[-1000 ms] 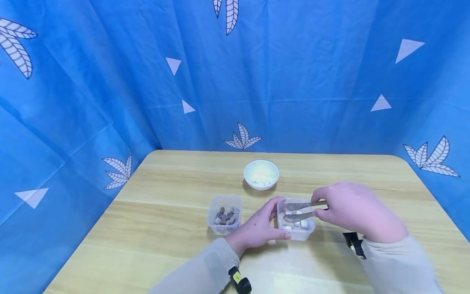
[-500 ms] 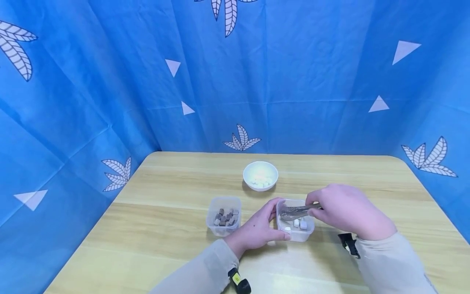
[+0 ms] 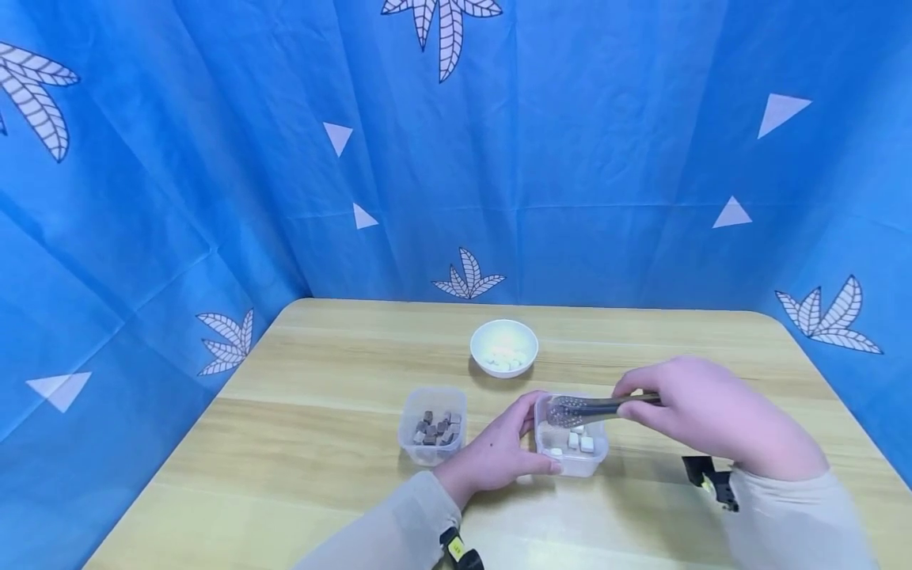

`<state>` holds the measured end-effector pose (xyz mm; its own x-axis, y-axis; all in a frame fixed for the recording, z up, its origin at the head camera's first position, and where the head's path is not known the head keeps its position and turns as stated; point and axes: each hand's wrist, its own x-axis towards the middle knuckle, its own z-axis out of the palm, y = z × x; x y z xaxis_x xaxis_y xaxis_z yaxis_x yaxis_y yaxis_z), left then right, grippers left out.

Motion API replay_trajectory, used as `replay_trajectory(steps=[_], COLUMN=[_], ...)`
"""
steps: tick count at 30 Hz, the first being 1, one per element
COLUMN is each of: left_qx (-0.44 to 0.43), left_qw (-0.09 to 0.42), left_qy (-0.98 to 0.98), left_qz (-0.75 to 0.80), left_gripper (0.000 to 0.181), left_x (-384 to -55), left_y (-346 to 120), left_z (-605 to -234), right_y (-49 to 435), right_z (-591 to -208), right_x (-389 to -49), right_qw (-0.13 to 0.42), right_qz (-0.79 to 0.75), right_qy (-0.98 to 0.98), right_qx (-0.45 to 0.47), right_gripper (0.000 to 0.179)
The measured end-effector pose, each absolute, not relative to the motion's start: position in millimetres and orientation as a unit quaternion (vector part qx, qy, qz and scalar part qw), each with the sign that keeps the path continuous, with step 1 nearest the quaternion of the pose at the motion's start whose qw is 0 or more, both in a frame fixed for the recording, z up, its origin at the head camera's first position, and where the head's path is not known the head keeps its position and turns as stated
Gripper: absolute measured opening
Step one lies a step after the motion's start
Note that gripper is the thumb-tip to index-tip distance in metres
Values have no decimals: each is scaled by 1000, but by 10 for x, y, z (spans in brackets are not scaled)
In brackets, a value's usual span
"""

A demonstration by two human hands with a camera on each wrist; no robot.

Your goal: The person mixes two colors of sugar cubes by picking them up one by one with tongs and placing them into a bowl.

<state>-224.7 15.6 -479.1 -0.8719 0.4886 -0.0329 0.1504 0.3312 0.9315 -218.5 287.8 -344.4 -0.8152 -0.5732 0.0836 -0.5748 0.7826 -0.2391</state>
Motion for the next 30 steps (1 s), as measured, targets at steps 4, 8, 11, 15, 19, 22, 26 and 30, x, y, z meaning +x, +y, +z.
replay_trajectory(steps=[4, 8, 11, 15, 19, 22, 26, 30], left_qx=[206, 204, 200, 197, 198, 200, 202, 196], left_qw=[149, 146, 148, 156, 154, 157, 164, 167], left_qy=[799, 804, 803, 801, 802, 801, 797, 794], left_qz=[544, 539, 541, 544, 543, 543, 546, 550], left_gripper=[99, 101, 100, 98, 99, 99, 97, 95], left_x=[-2262, -2272, -2269, -2261, -2275, -2278, -2269, -2261], left_y=[162, 161, 156, 147, 136, 133, 136, 138], left_z=[-4794, -4788, -4780, -4772, -4764, -4763, -4763, -4767], right_y=[2957, 2930, 2851, 2715, 2584, 2508, 2438, 2402], right_z=[-3406, -3424, -3461, -3492, -3498, -3504, -3527, -3563], right_x=[-2177, -2242, -2326, -2465, -2655, -2787, -2907, -2958], right_qw=[22, 56, 86, 100, 90, 77, 59, 55], right_qz=[149, 153, 156, 169, 177, 172, 163, 157], right_qy=[-949, -951, -950, -947, -946, -949, -952, -953], right_qx=[278, 261, 255, 254, 256, 255, 253, 254], right_gripper=[13, 17, 21, 23, 26, 28, 28, 26])
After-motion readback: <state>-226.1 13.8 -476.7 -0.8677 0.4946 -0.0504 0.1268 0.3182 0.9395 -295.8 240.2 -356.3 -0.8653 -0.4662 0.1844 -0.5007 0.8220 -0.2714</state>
